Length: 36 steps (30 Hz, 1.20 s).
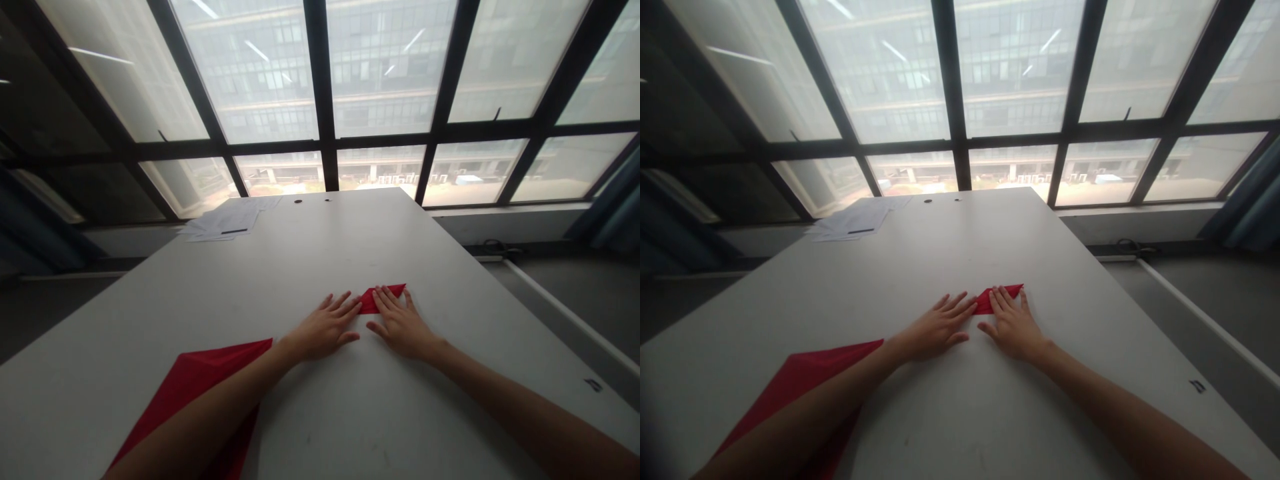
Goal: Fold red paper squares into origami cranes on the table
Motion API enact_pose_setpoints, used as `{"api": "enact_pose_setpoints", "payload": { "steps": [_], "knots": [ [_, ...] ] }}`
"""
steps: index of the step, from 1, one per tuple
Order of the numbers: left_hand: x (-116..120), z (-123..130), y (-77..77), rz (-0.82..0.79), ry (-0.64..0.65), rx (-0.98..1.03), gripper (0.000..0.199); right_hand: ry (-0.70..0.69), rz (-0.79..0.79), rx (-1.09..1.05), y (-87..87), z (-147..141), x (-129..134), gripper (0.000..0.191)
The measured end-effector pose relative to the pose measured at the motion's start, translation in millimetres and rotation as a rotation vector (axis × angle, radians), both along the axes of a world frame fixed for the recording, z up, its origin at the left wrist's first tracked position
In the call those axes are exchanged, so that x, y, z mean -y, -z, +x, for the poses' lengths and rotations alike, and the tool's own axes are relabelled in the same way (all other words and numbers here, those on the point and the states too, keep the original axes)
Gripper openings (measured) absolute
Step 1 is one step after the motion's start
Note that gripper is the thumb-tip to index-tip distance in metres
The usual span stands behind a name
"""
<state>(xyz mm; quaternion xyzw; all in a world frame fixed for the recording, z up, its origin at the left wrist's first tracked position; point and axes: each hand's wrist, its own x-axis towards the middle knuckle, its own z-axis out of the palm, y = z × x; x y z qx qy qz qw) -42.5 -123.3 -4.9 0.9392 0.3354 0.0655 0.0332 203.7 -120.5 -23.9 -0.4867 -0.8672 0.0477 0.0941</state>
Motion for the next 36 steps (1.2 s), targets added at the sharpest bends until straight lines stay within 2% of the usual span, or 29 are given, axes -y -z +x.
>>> {"api": "enact_pose_setpoints", "payload": {
  "steps": [8, 14, 19, 21, 30, 36],
  "knots": [
    [3.0, -12.0, -0.3, -0.002, -0.038, 0.000, 0.063, 0.009, -0.012, -0.012, -0.6, -1.9, -1.0, 0.082],
    [-6.3, -10.1, -1.1, -0.046, -0.167, 0.224, 0.051, 0.006, -0.032, -0.026, -1.2, -2.5, -0.4, 0.083],
    [1.6, -3.7, -4.7, -0.045, 0.015, 0.101, 0.055, 0.011, -0.028, -0.025, -1.6, -2.8, 0.3, 0.082],
    [4.6, -2.1, -7.2, -0.030, 0.049, 0.063, 0.053, 0.014, -0.018, -0.020, -1.1, -2.7, 0.1, 0.082],
    [1.3, -4.9, -22.0, 0.029, 0.078, 0.101, 0.038, 0.012, -0.018, -0.015, -1.3, -2.0, -0.5, 0.080],
    [0.2, -2.0, -13.4, 0.072, -0.008, 0.209, 0.036, 0.018, -0.032, -0.023, -0.2, -2.0, -1.6, 0.081]
  ]
}}
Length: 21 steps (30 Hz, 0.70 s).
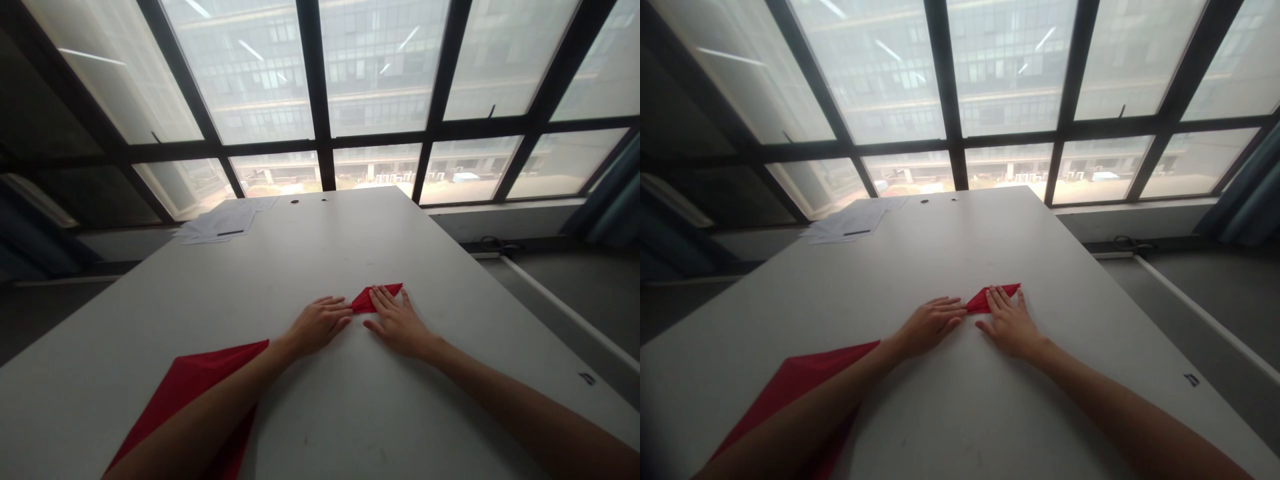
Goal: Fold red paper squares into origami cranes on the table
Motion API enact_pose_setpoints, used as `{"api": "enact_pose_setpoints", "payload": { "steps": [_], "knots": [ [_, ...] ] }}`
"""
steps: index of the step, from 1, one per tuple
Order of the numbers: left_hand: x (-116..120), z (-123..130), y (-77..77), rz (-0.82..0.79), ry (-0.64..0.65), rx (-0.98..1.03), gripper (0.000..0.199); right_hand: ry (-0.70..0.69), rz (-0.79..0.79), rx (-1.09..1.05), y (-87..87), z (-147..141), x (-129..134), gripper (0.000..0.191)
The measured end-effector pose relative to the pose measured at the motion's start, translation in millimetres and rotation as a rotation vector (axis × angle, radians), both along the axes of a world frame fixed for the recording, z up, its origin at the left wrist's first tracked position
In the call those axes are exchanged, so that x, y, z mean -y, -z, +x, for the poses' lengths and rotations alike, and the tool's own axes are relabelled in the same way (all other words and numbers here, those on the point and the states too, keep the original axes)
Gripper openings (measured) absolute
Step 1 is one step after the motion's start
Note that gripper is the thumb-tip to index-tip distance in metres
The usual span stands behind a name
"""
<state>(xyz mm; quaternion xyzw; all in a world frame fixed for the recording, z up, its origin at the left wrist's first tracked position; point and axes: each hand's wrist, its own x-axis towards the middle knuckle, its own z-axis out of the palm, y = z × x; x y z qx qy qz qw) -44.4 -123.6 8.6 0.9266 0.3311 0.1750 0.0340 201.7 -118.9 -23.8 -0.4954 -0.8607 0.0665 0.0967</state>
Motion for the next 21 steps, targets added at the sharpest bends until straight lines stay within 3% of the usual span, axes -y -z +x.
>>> {"api": "enact_pose_setpoints", "payload": {
  "steps": [3, 7, 15, 21],
  "knots": [
    [0.1, 1.5, 5.7, 0.007, -0.002, 0.034, 0.040, 0.000, 0.001, -0.001, 0.3, 0.2, 0.2, 0.080],
    [0.7, 5.3, 7.4, -0.050, 0.050, -0.062, 0.049, -0.003, 0.023, -0.042, 1.3, -0.2, 2.0, 0.075],
    [-4.7, 4.7, 10.7, -0.034, 0.031, -0.006, 0.032, 0.120, 0.290, -0.391, 3.2, 5.6, -11.1, 0.042],
    [-9.2, 2.2, 14.1, -0.028, -0.021, 0.074, 0.024, -0.013, 0.268, -0.450, 1.6, 11.1, -14.3, 0.031]
  ]
}}
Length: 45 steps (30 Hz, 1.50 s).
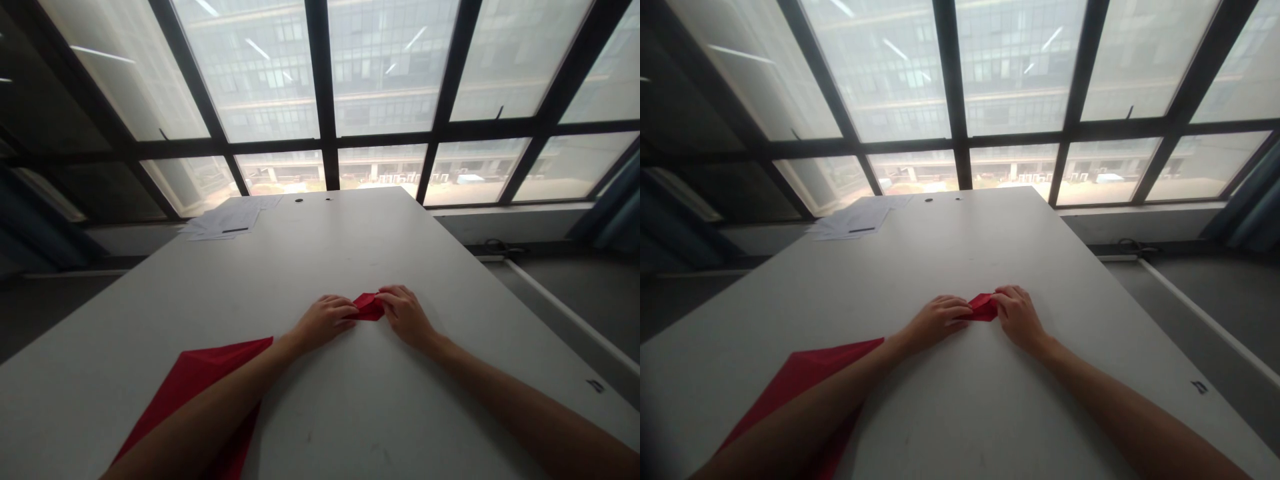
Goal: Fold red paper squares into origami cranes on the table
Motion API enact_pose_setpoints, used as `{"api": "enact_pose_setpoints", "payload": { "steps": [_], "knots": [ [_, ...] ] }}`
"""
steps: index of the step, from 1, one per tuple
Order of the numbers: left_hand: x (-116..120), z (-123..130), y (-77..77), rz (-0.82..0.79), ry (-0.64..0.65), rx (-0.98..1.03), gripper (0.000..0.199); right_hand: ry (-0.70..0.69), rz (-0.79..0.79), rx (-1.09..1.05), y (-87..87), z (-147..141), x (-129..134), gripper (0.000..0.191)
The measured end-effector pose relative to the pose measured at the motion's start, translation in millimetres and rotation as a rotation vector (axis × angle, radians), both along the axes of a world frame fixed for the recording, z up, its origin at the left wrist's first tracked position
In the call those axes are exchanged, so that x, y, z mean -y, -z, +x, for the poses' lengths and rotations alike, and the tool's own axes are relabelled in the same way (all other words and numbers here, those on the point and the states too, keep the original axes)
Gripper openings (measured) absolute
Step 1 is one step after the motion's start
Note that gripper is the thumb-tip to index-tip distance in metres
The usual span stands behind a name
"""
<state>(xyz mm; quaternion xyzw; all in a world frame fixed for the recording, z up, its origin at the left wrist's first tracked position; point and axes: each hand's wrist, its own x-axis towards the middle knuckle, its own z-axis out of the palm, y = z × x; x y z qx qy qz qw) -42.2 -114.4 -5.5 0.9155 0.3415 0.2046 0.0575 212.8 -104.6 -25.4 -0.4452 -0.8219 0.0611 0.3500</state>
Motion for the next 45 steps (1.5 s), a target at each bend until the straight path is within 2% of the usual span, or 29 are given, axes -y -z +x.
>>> {"api": "enact_pose_setpoints", "payload": {
  "steps": [3, 9, 15, 23, 26, 33, 39, 45],
  "knots": [
    [-0.5, -0.7, 0.1, 0.007, -0.011, -0.019, 0.022, -0.041, 0.011, 0.051, -1.9, -2.2, 5.8, 0.029],
    [-0.3, -0.2, -0.3, 0.042, -0.026, -0.055, 0.019, -0.034, 0.024, 0.061, -4.2, -4.9, 8.4, 0.033],
    [-0.5, -0.5, -7.9, 0.112, 0.031, -0.141, 0.019, -0.112, 0.037, 0.020, -11.1, -6.3, 10.5, 0.023],
    [4.7, 5.0, -16.8, 0.172, 0.041, -0.267, 0.015, -0.133, -0.007, 0.087, -4.5, -5.6, 9.5, 0.018],
    [5.3, 6.1, -13.7, 0.140, 0.012, -0.220, 0.016, -0.143, -0.014, 0.081, -5.4, -4.8, 9.5, 0.017],
    [1.4, 3.3, -3.2, -0.004, -0.020, 0.042, 0.016, -0.136, -0.052, 0.077, -8.0, -4.7, 9.2, 0.004],
    [-0.4, 4.0, 1.9, -0.027, -0.035, 0.110, 0.016, -0.145, -0.043, 0.103, -3.5, -4.0, 6.6, 0.036],
    [-2.1, 4.8, 4.5, -0.014, -0.016, 0.108, 0.017, -0.147, -0.040, 0.136, -6.7, -3.9, 8.6, 0.031]
  ]
}}
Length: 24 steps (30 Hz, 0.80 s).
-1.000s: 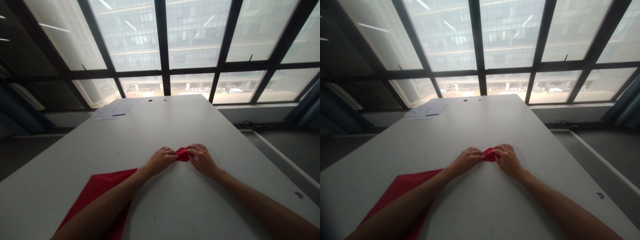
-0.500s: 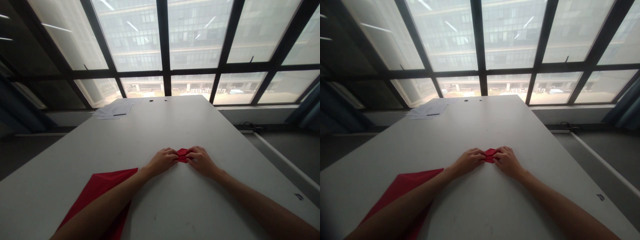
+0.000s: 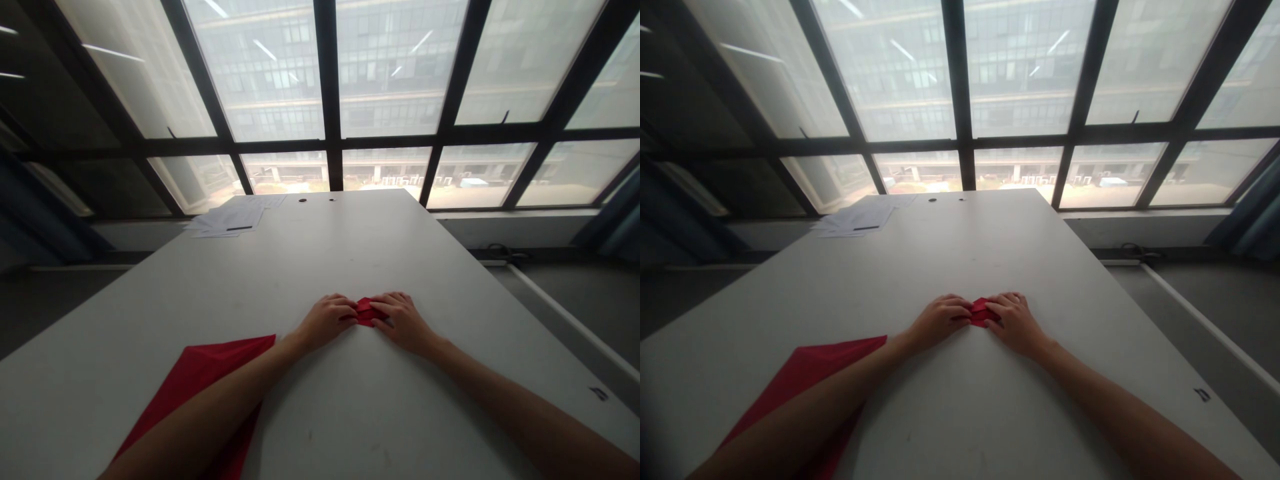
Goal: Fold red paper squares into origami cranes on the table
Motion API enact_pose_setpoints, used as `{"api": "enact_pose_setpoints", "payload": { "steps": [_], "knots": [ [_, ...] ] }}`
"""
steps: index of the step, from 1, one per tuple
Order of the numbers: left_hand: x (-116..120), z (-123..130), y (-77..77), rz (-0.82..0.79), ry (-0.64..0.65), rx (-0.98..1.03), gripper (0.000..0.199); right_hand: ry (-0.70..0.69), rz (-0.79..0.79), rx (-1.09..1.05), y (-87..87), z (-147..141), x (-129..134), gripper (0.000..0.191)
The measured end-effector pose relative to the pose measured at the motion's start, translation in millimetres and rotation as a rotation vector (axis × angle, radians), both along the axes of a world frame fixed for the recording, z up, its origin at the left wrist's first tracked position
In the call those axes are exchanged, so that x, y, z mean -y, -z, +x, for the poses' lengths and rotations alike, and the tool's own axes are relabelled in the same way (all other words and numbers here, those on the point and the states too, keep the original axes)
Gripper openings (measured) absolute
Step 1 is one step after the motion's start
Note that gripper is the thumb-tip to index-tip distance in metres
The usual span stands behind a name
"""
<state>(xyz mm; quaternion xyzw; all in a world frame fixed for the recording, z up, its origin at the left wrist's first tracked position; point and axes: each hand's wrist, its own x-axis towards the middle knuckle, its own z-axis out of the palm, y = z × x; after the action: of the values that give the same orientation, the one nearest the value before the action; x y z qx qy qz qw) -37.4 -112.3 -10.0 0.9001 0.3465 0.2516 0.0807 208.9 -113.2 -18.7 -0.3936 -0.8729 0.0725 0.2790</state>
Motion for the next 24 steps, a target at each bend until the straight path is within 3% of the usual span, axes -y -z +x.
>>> {"api": "enact_pose_setpoints", "payload": {
  "steps": [8, 15, 24],
  "knots": [
    [1.8, 2.5, -5.1, 0.013, -0.033, -0.043, 0.022, 0.003, 0.020, -0.022, -1.3, -0.4, 0.6, 0.033],
    [4.0, 2.9, -6.0, 0.071, -0.027, -0.053, 0.022, -0.017, 0.057, -0.064, -2.8, -1.6, 2.1, 0.011],
    [7.8, 5.6, -7.2, 0.089, -0.034, 0.053, 0.022, 0.015, 0.144, -0.162, -5.8, -2.1, 3.0, 0.014]
  ]
}}
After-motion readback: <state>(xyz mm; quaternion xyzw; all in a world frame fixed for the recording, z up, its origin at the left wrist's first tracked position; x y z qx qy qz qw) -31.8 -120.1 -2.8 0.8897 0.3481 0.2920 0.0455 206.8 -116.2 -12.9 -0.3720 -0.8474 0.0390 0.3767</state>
